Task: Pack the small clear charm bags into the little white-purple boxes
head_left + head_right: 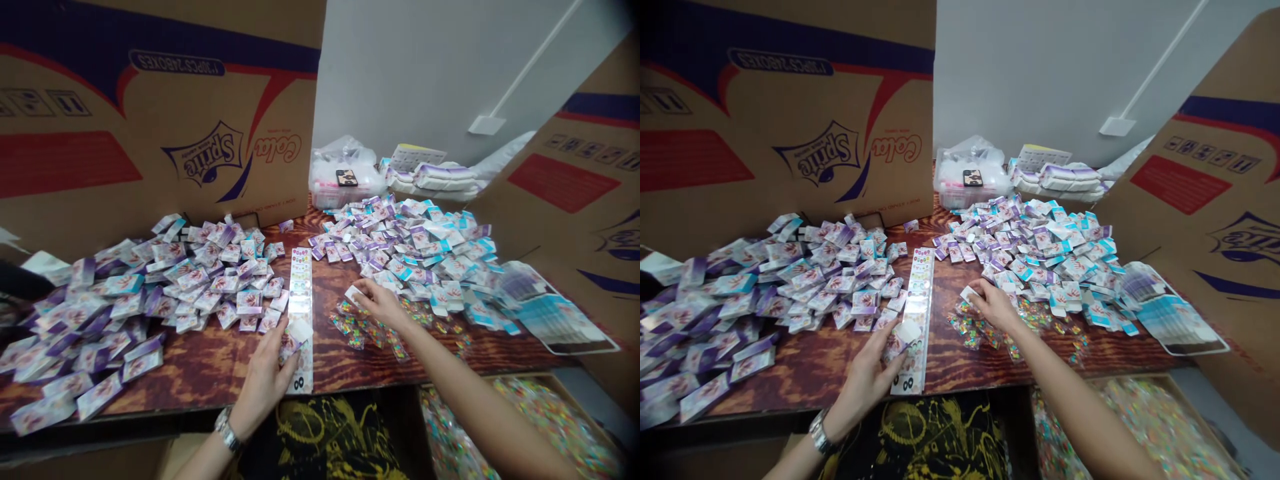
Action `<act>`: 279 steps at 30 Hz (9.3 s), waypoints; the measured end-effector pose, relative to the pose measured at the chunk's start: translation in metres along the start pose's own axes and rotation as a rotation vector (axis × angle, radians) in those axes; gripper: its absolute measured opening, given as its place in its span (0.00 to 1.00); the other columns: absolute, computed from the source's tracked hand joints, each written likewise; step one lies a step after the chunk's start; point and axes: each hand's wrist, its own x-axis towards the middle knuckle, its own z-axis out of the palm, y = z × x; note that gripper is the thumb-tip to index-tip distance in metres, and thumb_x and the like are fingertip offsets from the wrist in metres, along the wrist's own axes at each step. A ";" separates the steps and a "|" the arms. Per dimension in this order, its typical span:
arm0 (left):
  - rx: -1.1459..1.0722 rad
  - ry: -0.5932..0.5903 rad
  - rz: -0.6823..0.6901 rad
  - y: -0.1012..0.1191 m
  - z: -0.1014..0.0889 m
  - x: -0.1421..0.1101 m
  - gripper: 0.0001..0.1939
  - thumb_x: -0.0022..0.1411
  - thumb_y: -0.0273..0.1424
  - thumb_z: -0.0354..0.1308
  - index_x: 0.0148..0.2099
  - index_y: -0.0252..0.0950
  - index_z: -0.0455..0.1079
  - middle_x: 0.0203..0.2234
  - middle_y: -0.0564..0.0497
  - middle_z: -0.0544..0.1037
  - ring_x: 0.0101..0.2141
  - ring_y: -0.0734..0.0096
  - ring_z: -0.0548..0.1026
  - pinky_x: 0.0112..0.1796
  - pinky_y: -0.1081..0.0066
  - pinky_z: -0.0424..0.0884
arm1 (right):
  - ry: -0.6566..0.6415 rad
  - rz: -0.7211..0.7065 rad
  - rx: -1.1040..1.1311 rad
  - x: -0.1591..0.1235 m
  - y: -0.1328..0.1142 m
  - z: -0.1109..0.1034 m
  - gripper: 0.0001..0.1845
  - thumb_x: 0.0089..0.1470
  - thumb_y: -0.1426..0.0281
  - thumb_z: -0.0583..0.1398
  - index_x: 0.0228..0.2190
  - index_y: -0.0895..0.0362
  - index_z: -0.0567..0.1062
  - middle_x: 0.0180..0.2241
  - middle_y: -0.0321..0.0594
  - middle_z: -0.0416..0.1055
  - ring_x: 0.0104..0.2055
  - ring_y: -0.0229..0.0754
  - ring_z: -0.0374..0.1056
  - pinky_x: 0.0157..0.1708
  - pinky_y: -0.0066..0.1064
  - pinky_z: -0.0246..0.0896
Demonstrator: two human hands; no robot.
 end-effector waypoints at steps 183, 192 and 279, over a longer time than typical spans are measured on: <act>0.030 0.038 0.107 0.010 -0.001 -0.012 0.26 0.61 0.25 0.46 0.61 0.33 0.47 0.55 0.37 0.63 0.55 0.59 0.63 0.53 0.56 0.62 | 0.040 -0.364 0.371 -0.046 -0.106 0.056 0.12 0.61 0.69 0.51 0.40 0.54 0.74 0.47 0.45 0.65 0.51 0.43 0.63 0.50 0.36 0.59; -0.017 0.038 0.105 0.007 -0.001 -0.009 0.27 0.60 0.23 0.46 0.61 0.35 0.47 0.54 0.38 0.63 0.55 0.61 0.63 0.53 0.56 0.62 | -0.048 -0.357 0.378 -0.042 -0.111 0.043 0.11 0.59 0.67 0.53 0.39 0.54 0.74 0.44 0.43 0.68 0.46 0.41 0.66 0.45 0.33 0.63; -0.574 0.287 -0.018 0.024 -0.009 -0.002 0.22 0.53 0.22 0.59 0.51 0.41 0.69 0.53 0.44 0.68 0.54 0.56 0.65 0.51 0.60 0.66 | 0.333 -0.782 0.146 -0.045 -0.128 0.040 0.16 0.56 0.76 0.55 0.46 0.54 0.70 0.45 0.47 0.67 0.46 0.44 0.65 0.41 0.37 0.67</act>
